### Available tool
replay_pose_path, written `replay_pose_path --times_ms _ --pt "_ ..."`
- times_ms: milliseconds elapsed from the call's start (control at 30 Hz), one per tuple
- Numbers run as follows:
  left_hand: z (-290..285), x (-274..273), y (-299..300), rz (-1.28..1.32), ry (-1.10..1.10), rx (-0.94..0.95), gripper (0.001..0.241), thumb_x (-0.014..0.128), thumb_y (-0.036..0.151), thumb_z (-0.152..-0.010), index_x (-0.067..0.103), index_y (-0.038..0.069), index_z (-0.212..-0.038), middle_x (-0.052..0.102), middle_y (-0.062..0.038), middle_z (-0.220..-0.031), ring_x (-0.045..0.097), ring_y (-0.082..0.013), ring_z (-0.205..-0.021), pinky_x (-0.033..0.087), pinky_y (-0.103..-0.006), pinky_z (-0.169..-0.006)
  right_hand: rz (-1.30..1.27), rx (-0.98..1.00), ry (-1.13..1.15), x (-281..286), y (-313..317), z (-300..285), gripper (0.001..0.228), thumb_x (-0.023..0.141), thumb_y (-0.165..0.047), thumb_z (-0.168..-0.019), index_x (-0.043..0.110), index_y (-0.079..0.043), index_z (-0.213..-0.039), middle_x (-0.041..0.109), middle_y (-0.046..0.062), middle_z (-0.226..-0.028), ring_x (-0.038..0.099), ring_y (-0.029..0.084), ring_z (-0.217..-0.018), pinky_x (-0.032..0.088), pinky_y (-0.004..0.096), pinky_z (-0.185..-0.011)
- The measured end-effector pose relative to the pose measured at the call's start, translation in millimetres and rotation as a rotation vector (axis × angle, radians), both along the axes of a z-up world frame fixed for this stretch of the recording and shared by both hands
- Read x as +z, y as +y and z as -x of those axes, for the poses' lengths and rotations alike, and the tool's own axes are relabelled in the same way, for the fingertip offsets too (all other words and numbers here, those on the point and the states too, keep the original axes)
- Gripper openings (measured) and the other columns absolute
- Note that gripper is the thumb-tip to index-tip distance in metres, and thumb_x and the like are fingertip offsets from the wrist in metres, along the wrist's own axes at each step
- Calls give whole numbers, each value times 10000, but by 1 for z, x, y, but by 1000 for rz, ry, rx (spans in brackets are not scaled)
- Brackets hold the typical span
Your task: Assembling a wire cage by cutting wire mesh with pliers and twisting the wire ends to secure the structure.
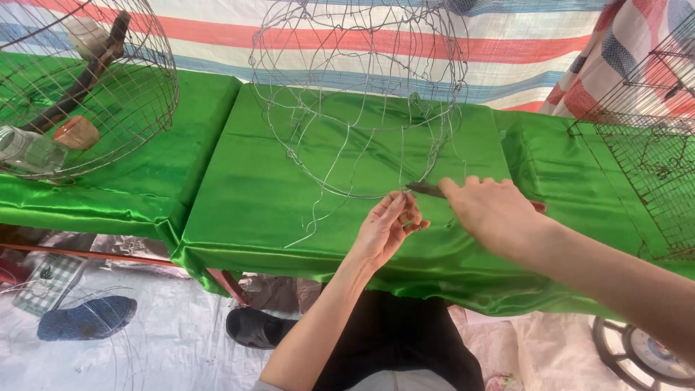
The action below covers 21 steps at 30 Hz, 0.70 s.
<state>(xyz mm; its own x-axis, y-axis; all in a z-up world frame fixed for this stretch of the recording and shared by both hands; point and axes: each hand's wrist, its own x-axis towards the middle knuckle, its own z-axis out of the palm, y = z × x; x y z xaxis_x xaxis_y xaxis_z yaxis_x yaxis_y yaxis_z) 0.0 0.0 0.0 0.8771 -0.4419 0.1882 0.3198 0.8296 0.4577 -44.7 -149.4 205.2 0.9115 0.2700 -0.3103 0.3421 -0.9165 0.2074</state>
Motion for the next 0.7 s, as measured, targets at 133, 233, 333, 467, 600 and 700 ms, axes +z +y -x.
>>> replay_pose_path --times_ms 133,233,333,467,600,700 --pt "6 16 6 -23 -36 -17 258 486 143 -1104 629 37 -1290 700 -158 -958 676 -210 -885 568 -419 -913 -33 -7 12 0 -3 -4 271 482 57 -970 544 -82 -1194 680 230 -926 753 395 -936 523 629 -956" --pt "8 19 6 -61 -97 -3 296 459 129 -1106 621 36 -1335 706 -153 -988 678 -198 -919 552 -419 -951 -18 -10 12 1 -2 -2 259 489 11 -998 549 -95 -1226 684 220 -941 755 377 -945 526 619 -968" --pt "6 12 3 -66 -110 12 310 448 122 -1107 606 14 -1351 704 -168 -1009 681 -203 -933 551 -406 -944 92 111 -121 -11 -7 -4 250 545 -31 -989 544 -70 -1236 690 227 -966 747 393 -1005 502 632 -999" --pt "6 8 1 -82 -84 51 280 482 126 -1098 628 4 -1304 703 -152 -961 672 -183 -887 572 -391 -917 158 161 -200 -15 -8 -8 357 571 49 -940 515 -102 -1259 704 201 -981 750 370 -1001 495 622 -1008" --pt "5 4 1 -64 -64 56 280 487 117 -1098 633 -6 -1303 692 -151 -921 652 -176 -851 585 -393 -902 172 171 -197 -10 -7 -7 411 571 76 -932 499 -102 -1296 713 197 -1008 748 362 -1025 492 615 -1021" --pt "4 1 1 -43 -45 48 291 484 100 -1095 630 -25 -1312 682 -154 -900 646 -175 -832 593 -396 -888 147 154 -174 -9 -7 -5 425 575 87 -926 500 -100 -1300 715 204 -1027 743 367 -1043 491 616 -1027"
